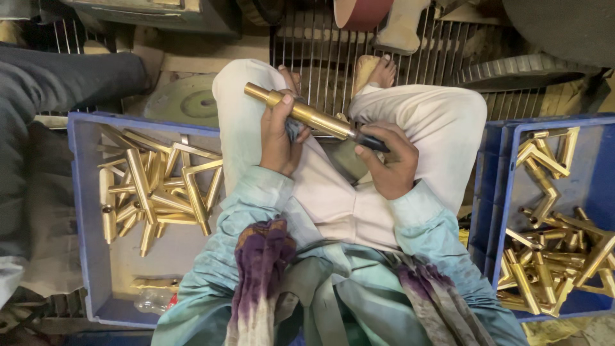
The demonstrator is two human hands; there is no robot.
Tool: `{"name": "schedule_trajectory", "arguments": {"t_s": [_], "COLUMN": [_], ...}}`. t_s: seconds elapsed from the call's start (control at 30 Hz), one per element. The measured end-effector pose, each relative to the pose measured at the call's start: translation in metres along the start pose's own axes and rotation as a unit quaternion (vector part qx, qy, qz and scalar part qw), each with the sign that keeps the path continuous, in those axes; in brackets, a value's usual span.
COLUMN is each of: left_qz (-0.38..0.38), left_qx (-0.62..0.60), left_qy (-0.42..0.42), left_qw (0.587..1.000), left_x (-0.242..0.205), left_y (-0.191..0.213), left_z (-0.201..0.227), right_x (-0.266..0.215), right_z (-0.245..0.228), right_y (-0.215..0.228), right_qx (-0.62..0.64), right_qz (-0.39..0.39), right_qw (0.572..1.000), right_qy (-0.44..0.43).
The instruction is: The person sits on the floor and repeatedly picks up brass-colored metal parts from a blue crate. They hold each part against a rotating grinding wheel to polish it, then place the finished part into a second blue crate. The process is repeated for multiple parts.
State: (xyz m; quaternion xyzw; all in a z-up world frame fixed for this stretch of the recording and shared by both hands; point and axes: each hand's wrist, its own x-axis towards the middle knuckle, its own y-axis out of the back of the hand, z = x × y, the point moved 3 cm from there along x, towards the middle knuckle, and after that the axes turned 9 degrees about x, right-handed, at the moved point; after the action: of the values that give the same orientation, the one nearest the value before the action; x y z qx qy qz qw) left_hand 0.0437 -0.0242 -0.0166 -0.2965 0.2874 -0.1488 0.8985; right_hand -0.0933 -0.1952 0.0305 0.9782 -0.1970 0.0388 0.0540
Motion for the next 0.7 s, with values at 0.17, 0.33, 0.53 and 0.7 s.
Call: {"name": "schedule_trajectory", "arguments": {"t_s": [0.17,0.33,0.53,0.7], "left_qz": [0.001,0.003,-0.003,-0.094], "left_qx": [-0.002,0.020,0.034,0.176], "left_qy": [-0.008,-0.022,-0.023,-0.094], "left_qw": [1.000,1.000,0.999,0.975], "left_x": [0.000,-0.002,-0.002,-0.013], "left_y": [-0.002,-0.001,-0.005,-0.013], "left_z": [0.000,0.000,0.000,0.008], "right_x": [-0.003,-0.005,-0.004,-0.007], "right_z": [0.001,0.017,0.037,0.047], "right_y": [-0.003,-0.005,0.003,0.023], "right_qx": [-0.033,0.063,0.208,0.328], "right_qz": [0.021,0.012,-0.017,0.058], "right_qw": [0.997,0.974,0.929,0.885], "right_qy": [-0.070,-0.216,-0.307,-0.324]}}
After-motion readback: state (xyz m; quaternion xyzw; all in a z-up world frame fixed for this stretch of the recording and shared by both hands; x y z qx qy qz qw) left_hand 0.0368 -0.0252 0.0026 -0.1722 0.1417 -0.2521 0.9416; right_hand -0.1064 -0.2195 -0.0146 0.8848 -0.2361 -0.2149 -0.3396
